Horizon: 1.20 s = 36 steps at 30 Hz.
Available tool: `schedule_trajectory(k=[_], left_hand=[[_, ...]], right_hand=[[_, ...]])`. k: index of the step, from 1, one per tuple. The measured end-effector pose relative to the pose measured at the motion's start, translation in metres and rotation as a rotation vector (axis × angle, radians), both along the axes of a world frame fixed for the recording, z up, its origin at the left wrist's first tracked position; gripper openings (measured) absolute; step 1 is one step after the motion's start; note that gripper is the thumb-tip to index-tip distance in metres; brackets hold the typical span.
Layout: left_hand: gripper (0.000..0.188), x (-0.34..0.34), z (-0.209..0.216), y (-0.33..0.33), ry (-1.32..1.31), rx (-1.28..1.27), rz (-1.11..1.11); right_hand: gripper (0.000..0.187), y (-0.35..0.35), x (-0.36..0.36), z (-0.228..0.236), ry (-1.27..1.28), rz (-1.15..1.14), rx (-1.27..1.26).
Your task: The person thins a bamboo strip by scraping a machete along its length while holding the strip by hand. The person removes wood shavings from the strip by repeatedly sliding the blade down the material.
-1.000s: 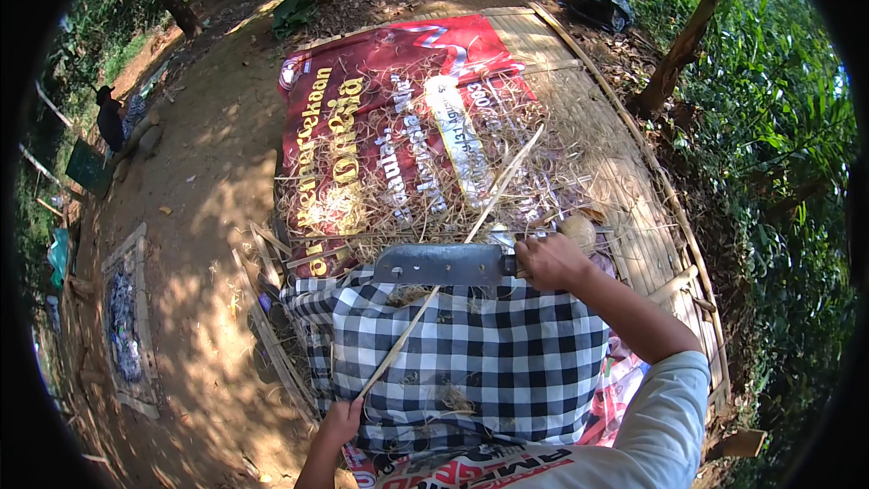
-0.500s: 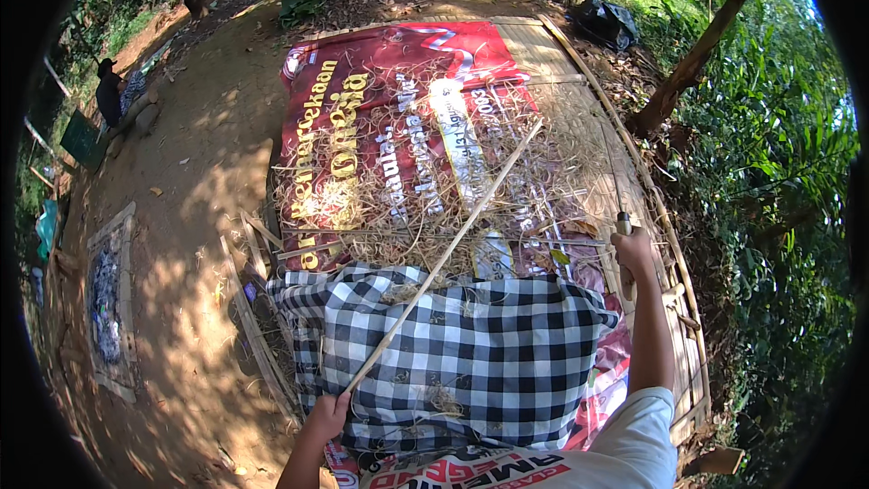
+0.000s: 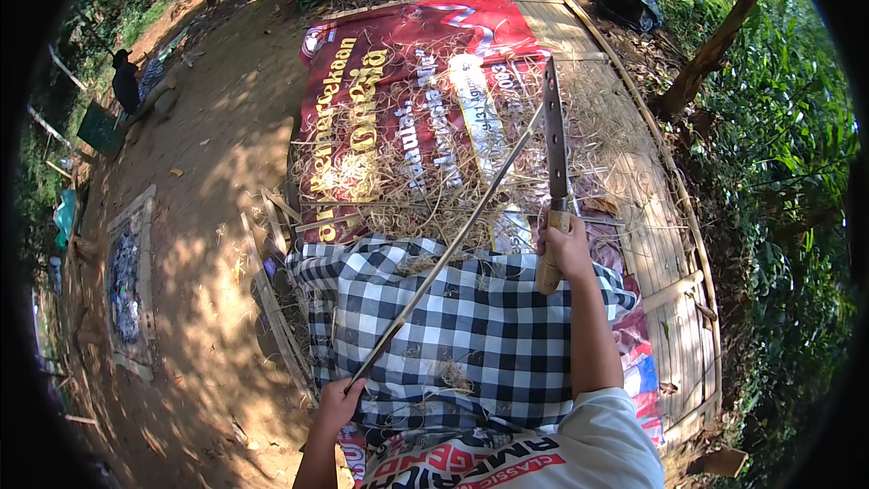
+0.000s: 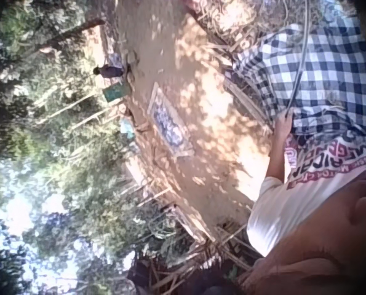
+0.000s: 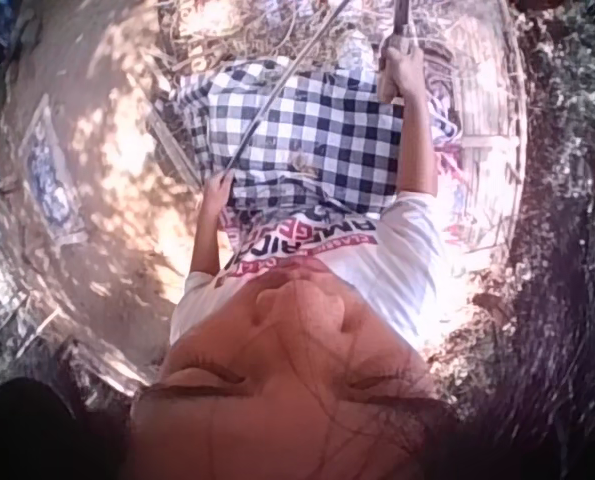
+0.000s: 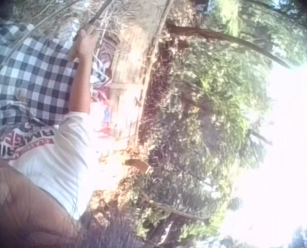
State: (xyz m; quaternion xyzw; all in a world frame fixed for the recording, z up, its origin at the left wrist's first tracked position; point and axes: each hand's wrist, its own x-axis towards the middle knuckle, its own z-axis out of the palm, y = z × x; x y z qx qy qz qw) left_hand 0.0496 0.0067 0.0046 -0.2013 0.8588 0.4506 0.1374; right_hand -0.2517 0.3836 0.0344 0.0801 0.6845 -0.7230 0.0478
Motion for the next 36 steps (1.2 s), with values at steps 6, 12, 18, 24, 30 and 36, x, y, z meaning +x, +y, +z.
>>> schedule_trajectory(k=[6, 12, 18, 24, 30, 36], left_hand=[[0.029, 0.006, 0.014, 0.006, -0.070, -0.095, 0.008], [0.033, 0.012, 0.005, 0.015, 0.036, -0.302, -0.016], [0.034, 0.011, 0.002, 0.024, -0.023, -0.450, -0.032], [0.027, 0.010, 0.002, 0.032, -0.006, -0.564, -0.073], [0.024, 0.011, 0.000, 0.029, 0.018, -0.524, -0.120], [0.020, 0.017, -0.015, 0.027, 0.037, -0.506, -0.087]], right_hand=[[0.008, -0.019, 0.010, -0.041, -0.028, 0.163, -0.050], [0.012, -0.023, 0.018, -0.051, -0.098, 0.186, -0.130], [0.011, -0.034, 0.023, -0.048, -0.058, 0.227, -0.025], [0.033, -0.059, 0.034, -0.014, 0.098, 0.437, 0.299], [0.060, -0.071, 0.039, 0.010, 0.391, 0.775, 0.947], [0.059, -0.058, 0.026, -0.004, 0.524, 0.937, 1.142]])
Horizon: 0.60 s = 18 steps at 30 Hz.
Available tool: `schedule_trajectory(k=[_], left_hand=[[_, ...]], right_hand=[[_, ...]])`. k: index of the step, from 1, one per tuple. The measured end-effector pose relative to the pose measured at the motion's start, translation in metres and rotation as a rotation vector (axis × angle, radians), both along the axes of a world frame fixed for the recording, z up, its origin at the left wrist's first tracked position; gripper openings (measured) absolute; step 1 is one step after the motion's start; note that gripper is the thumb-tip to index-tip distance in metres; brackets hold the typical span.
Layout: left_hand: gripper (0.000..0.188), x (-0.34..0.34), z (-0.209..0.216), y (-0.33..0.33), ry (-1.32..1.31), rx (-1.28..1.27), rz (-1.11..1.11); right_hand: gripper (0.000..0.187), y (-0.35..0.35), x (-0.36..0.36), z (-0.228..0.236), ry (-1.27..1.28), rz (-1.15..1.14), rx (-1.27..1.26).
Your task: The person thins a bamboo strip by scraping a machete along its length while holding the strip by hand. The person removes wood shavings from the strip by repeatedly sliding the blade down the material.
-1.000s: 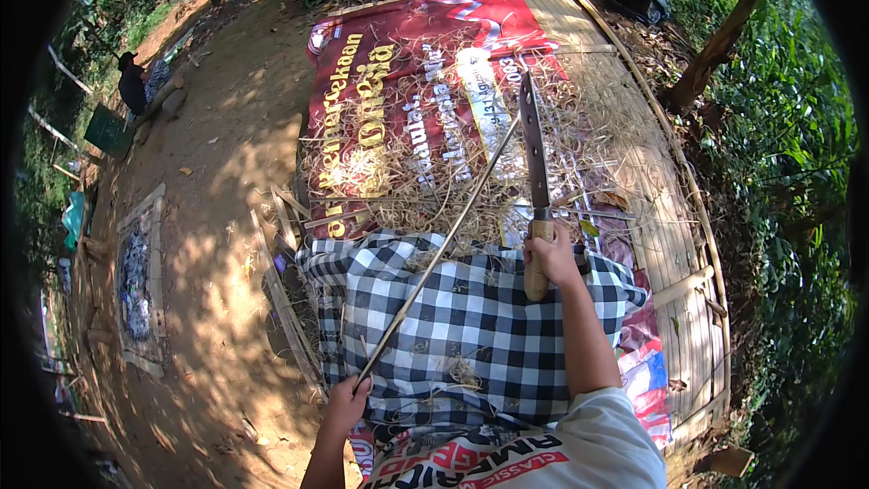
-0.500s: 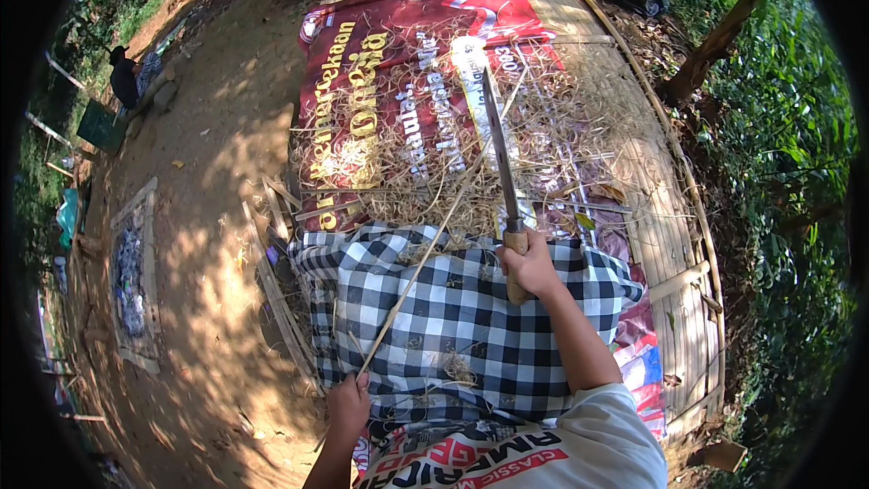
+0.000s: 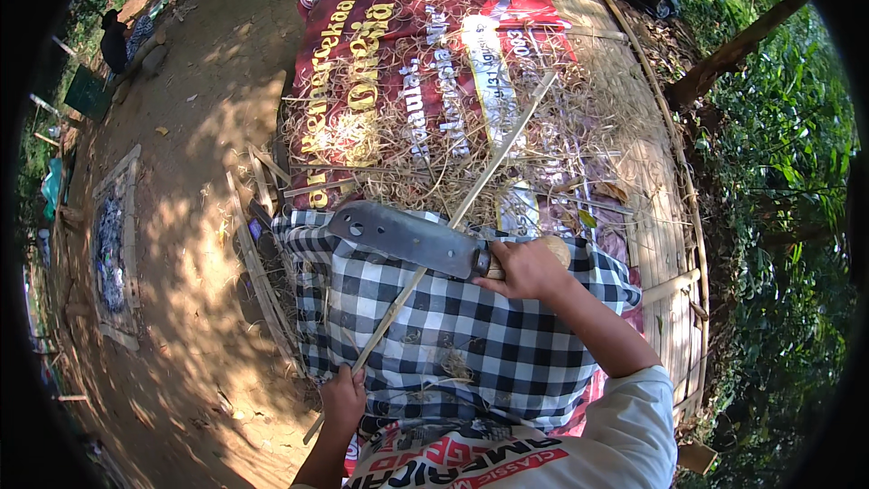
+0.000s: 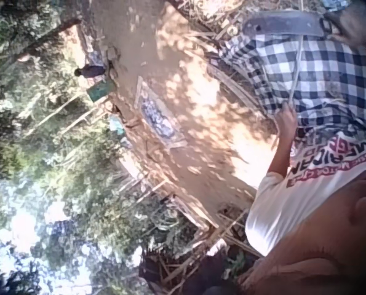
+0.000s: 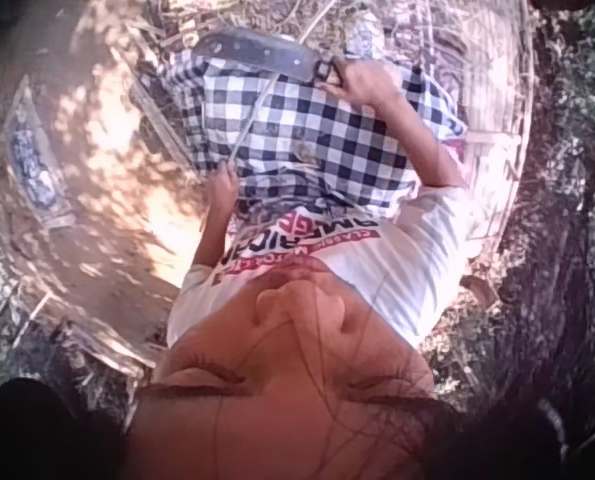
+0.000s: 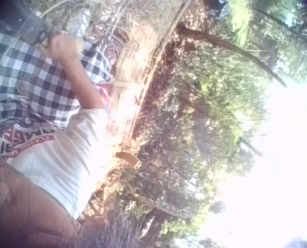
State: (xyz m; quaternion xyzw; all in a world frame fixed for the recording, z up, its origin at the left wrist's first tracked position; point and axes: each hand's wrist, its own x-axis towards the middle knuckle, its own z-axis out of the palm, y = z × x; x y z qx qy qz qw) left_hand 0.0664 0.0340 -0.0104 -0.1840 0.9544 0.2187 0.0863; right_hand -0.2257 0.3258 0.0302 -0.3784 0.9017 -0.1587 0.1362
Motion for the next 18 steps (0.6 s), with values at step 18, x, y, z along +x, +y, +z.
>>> schedule_trajectory(k=[18], left_hand=[[0.021, -0.004, -0.004, -0.009, -0.022, 0.110, -0.038]], right_hand=[[0.054, 0.085, -0.069, 0.011, -0.120, -0.438, -0.067]])
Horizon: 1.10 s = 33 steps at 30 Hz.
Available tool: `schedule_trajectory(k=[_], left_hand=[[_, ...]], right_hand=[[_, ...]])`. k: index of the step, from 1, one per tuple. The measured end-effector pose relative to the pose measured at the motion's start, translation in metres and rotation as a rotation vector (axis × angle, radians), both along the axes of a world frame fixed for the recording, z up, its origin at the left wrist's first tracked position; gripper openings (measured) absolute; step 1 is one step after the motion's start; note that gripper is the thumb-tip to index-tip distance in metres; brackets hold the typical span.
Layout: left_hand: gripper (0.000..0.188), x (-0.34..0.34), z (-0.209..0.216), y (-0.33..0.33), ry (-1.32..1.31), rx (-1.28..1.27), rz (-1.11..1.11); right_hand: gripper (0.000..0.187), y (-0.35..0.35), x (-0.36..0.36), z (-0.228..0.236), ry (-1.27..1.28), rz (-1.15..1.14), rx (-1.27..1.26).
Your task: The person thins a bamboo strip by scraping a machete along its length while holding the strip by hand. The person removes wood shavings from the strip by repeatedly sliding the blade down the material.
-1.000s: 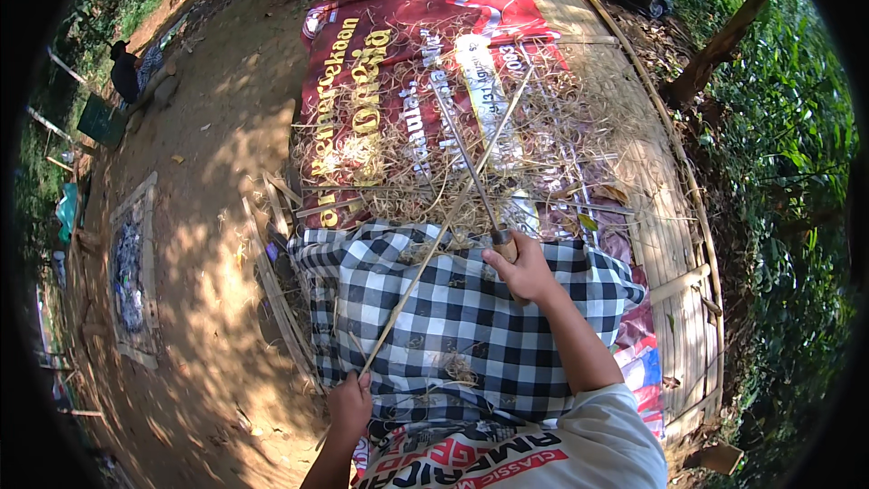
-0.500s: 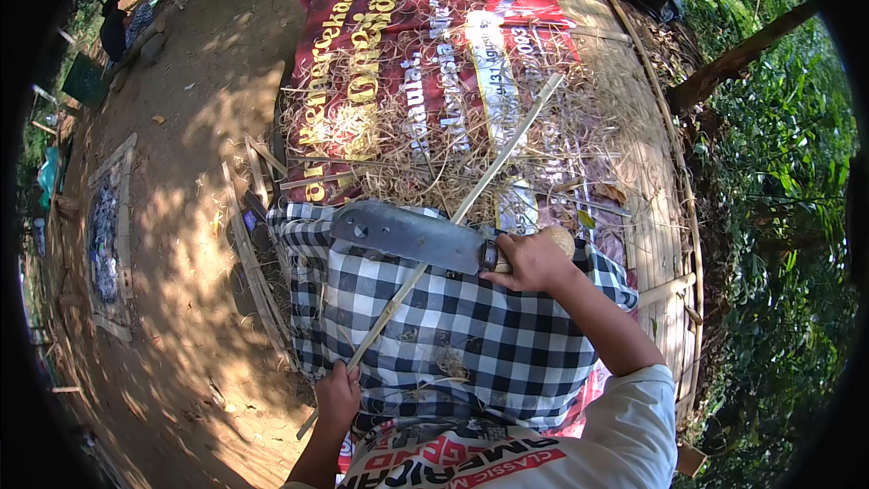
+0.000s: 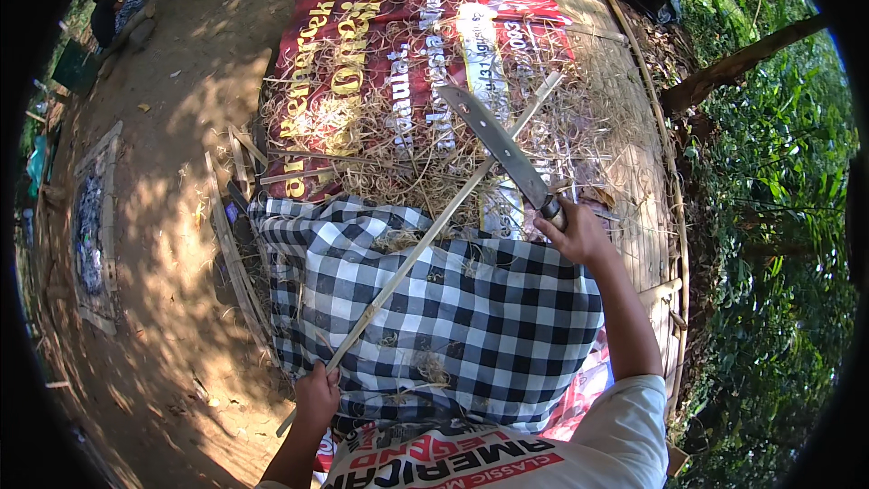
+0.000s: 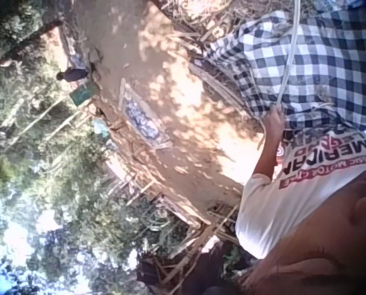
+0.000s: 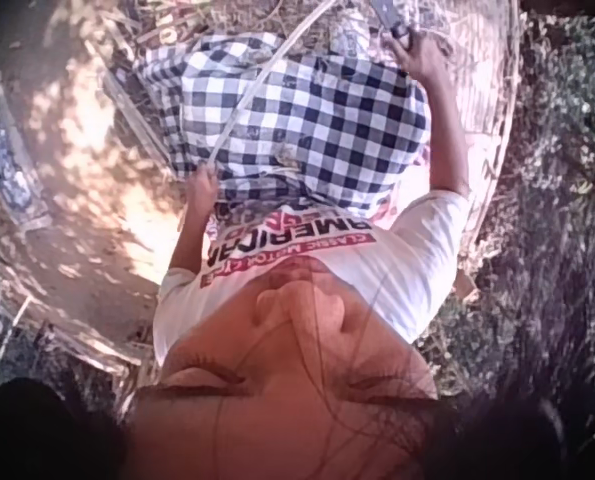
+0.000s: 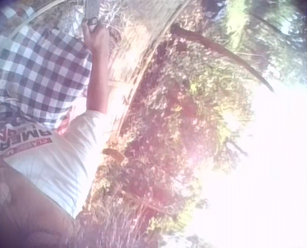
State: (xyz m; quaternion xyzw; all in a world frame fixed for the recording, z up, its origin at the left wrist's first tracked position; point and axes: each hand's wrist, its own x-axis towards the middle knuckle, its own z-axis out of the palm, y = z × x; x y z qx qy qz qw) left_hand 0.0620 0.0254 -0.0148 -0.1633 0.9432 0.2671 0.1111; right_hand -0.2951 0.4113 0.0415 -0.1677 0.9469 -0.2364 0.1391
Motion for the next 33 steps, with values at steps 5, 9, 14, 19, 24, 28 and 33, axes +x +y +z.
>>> schedule_trajectory(k=[5, 9, 14, 19, 24, 28, 33], left_hand=[[0.022, 0.003, 0.002, 0.001, -0.031, 0.005, 0.045], [0.021, 0.003, 0.002, 0.001, -0.017, 0.008, 0.033], [0.021, -0.001, 0.005, 0.002, -0.011, 0.001, 0.032], [0.022, -0.006, 0.010, 0.005, -0.004, 0.050, 0.060], [0.024, 0.000, 0.001, 0.001, -0.006, -0.060, 0.011], [0.025, -0.002, 0.003, 0.001, 0.005, -0.043, 0.014], [0.025, -0.007, 0.009, 0.003, 0.024, -0.060, -0.003]], right_hand=[[0.057, -0.067, 0.046, -0.010, -0.076, 0.403, 0.021], [0.057, -0.062, 0.035, -0.025, -0.045, 0.452, -0.107], [0.057, -0.049, 0.016, -0.029, 0.090, 0.536, 0.019], [0.059, -0.042, 0.008, -0.023, 0.170, 0.575, 0.076], [0.057, -0.034, 0.004, -0.012, 0.180, 0.572, 0.196], [0.059, -0.019, -0.001, -0.007, 0.188, 0.496, 0.247], [0.054, 0.029, -0.024, 0.013, 0.213, 0.231, 0.338]])
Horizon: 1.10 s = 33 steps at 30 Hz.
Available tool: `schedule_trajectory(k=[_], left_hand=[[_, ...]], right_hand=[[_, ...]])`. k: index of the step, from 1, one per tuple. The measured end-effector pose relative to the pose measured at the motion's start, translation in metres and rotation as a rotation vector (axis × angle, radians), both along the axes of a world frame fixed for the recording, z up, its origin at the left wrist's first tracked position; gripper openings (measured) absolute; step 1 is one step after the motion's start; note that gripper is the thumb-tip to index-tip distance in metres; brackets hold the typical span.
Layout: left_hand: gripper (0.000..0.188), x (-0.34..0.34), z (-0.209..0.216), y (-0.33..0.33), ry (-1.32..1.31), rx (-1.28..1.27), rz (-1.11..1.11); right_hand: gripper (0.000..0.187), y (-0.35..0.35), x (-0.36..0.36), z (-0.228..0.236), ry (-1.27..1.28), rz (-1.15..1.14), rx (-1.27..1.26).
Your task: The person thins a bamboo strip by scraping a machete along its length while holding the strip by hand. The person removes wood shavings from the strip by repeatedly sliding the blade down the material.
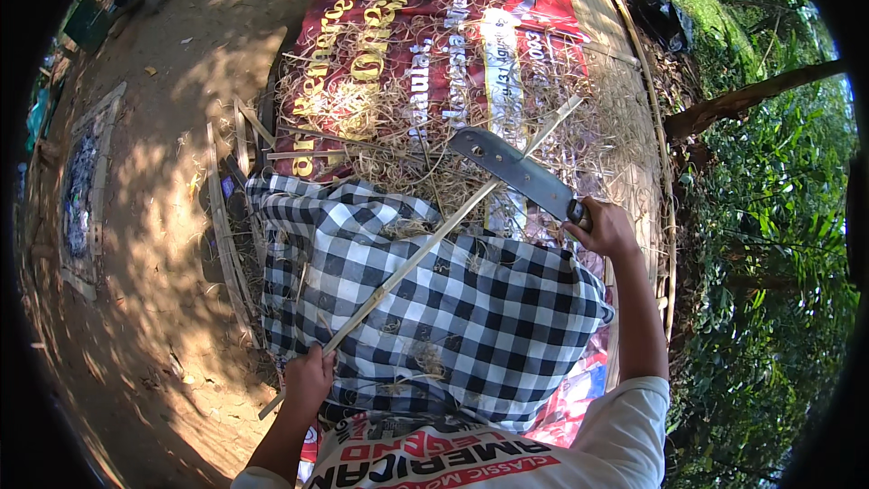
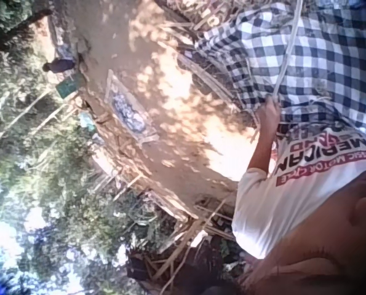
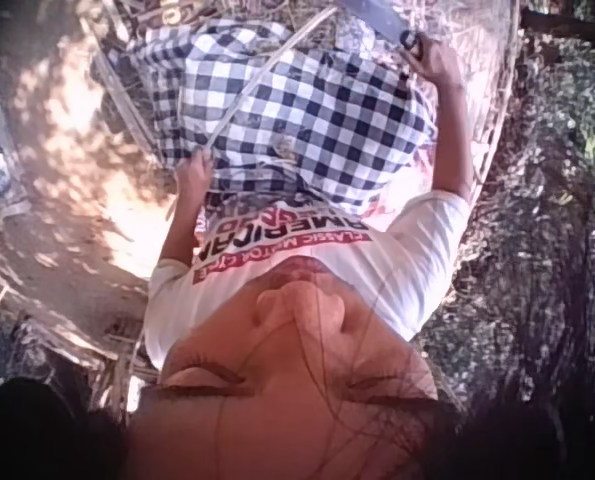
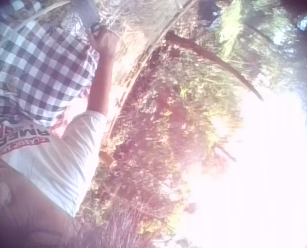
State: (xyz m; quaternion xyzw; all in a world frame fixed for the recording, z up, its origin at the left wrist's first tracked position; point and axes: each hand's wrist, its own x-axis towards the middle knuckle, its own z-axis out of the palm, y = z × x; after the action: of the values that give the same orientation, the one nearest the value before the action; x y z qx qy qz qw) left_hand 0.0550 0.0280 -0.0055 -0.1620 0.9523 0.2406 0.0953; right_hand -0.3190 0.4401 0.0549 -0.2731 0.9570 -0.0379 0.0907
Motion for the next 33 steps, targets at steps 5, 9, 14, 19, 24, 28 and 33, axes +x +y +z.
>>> schedule_trajectory(k=[5, 9, 14, 19, 24, 28, 33], left_hand=[[0.026, 0.000, 0.001, -0.001, -0.024, 0.024, -0.008], [0.025, 0.001, 0.000, -0.001, -0.012, 0.045, 0.012], [0.024, 0.004, -0.002, -0.002, 0.005, 0.053, 0.022], [0.024, 0.002, -0.001, -0.003, -0.007, 0.044, 0.018], [0.024, -0.005, -0.012, -0.006, 0.067, 0.024, -0.040], [0.025, -0.002, -0.008, -0.006, 0.018, 0.037, -0.028], [0.024, 0.001, -0.005, -0.004, -0.007, 0.033, 0.007]], right_hand=[[0.053, -0.015, 0.010, 0.004, 0.018, -0.003, -0.020], [0.056, -0.060, 0.030, 0.001, -0.024, 0.086, -0.052], [0.061, -0.109, 0.055, -0.004, -0.175, 0.390, -0.034], [0.056, -0.046, -0.012, 0.013, -0.032, 0.027, -0.044], [0.056, 0.008, -0.031, 0.012, 0.026, -0.232, 0.031], [0.061, -0.030, -0.005, -0.001, -0.087, -0.159, -0.022], [0.059, -0.077, 0.032, -0.004, -0.129, 0.223, -0.002]])
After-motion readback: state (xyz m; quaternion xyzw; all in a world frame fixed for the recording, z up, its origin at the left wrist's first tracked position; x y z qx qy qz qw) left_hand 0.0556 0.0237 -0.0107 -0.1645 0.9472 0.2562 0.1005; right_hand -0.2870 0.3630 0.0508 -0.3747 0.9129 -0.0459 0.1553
